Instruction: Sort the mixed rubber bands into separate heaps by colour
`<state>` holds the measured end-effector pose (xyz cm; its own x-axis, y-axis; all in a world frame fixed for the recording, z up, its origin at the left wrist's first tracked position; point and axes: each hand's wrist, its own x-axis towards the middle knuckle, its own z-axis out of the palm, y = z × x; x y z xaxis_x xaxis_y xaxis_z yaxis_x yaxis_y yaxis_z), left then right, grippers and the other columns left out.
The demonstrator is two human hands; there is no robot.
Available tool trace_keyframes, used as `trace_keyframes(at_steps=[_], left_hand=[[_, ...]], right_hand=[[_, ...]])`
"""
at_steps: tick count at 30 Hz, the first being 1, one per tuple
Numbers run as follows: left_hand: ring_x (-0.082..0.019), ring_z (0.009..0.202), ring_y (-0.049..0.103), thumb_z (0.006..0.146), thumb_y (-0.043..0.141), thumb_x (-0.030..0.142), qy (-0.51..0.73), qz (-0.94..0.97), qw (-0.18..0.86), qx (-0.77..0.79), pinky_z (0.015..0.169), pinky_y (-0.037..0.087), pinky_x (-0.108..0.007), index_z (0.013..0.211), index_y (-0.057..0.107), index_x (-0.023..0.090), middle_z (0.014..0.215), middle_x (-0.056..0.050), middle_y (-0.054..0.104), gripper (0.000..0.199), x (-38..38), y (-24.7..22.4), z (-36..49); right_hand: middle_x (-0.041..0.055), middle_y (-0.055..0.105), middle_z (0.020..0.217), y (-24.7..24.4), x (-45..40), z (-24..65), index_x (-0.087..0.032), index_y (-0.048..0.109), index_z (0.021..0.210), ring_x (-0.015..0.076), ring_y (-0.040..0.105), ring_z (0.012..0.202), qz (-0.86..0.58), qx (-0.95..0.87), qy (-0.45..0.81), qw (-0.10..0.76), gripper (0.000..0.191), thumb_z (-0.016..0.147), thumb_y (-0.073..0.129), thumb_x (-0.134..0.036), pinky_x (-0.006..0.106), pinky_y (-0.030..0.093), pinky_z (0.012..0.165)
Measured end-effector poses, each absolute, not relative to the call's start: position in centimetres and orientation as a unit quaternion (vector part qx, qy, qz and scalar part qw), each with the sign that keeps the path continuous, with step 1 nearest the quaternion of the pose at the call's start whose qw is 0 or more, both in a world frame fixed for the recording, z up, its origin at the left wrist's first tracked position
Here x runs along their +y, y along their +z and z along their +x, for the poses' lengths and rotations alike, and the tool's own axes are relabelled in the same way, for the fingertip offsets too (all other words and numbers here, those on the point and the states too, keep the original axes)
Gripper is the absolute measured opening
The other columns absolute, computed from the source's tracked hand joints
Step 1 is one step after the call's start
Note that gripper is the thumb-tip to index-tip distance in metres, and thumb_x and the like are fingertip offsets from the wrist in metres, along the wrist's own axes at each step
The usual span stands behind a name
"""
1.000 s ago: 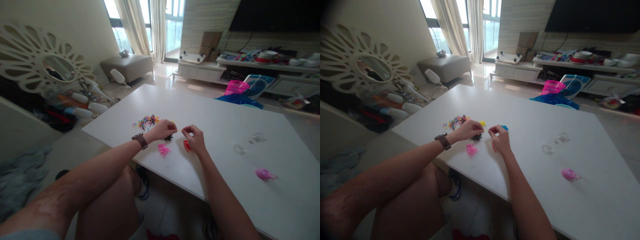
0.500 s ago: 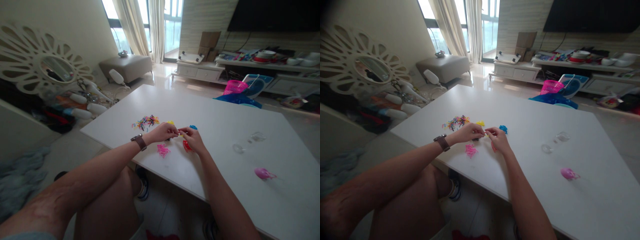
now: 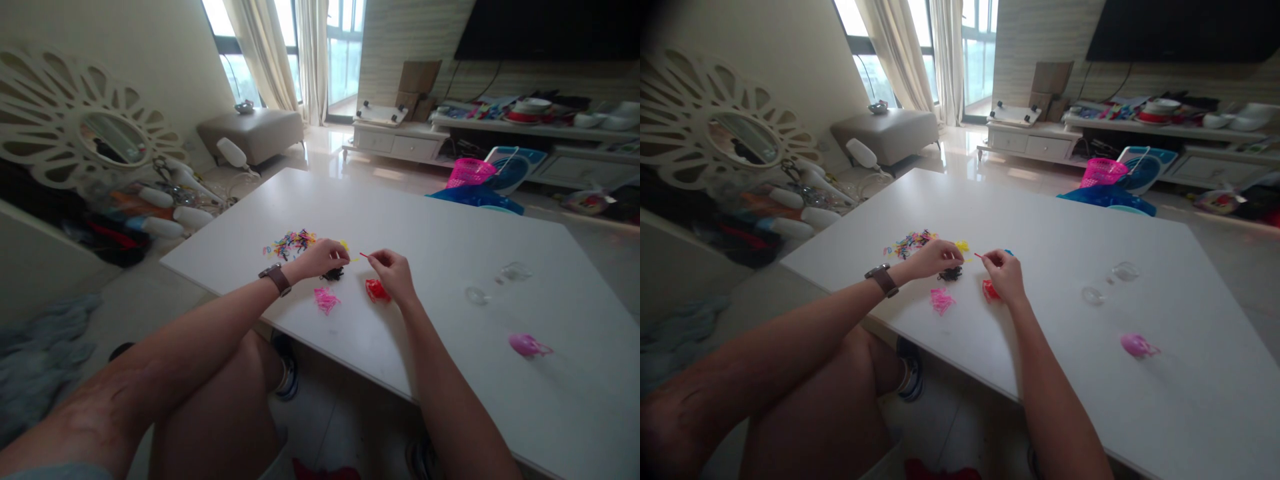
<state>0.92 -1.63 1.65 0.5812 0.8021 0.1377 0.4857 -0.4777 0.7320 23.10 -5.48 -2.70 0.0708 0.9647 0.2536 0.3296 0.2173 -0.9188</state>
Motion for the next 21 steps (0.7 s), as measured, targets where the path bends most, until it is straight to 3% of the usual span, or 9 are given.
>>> trace_keyframes(at_steps=[9, 16, 21], left_hand=[[-0.013, 0.057, 0.065, 0.079, 0.07, 0.02, 0.225, 0.718, 0.306, 0.583, 0.055, 0.045, -0.021, 0.076, 0.076, 0.012, 0.066, -0.006, 0.072, 0.01, 2.1, -0.7, -1.5], [-0.013, 0.052, 0.061, 0.081, 0.073, 0.024, 0.256, 0.676, 0.324, 0.61, 0.054, 0.043, -0.022, 0.069, 0.074, 0.013, 0.054, -0.003, 0.066, 0.016, 2.7, -0.6, -0.4], [-0.014, 0.058, 0.065, 0.086, 0.066, 0.027, 0.268, 0.686, 0.328, 0.591, 0.054, 0.044, -0.022, 0.077, 0.076, 0.012, 0.063, -0.005, 0.071, 0.02, 2.3, 0.5, -0.2]], right_hand=[[0.004, 0.07, 0.071, -3.0, -5.1, 24.2, -0.017, 0.071, 0.078, 0.0185, 0.061, 0.065, -0.582, -0.544, 0.274, 0.538, 0.026, 0.079, 0.069, -0.043, 0.032, 0.048, 0.064], [0.005, 0.071, 0.073, -3.5, -4.9, 24.3, -0.017, 0.071, 0.079, 0.0189, 0.062, 0.065, -0.579, -0.548, 0.276, 0.537, 0.026, 0.079, 0.069, -0.043, 0.032, 0.049, 0.065], [0.0047, 0.071, 0.073, -3.7, -4.9, 24.2, -0.018, 0.071, 0.078, 0.0192, 0.062, 0.066, -0.576, -0.551, 0.29, 0.529, 0.024, 0.078, 0.069, -0.042, 0.033, 0.049, 0.066]])
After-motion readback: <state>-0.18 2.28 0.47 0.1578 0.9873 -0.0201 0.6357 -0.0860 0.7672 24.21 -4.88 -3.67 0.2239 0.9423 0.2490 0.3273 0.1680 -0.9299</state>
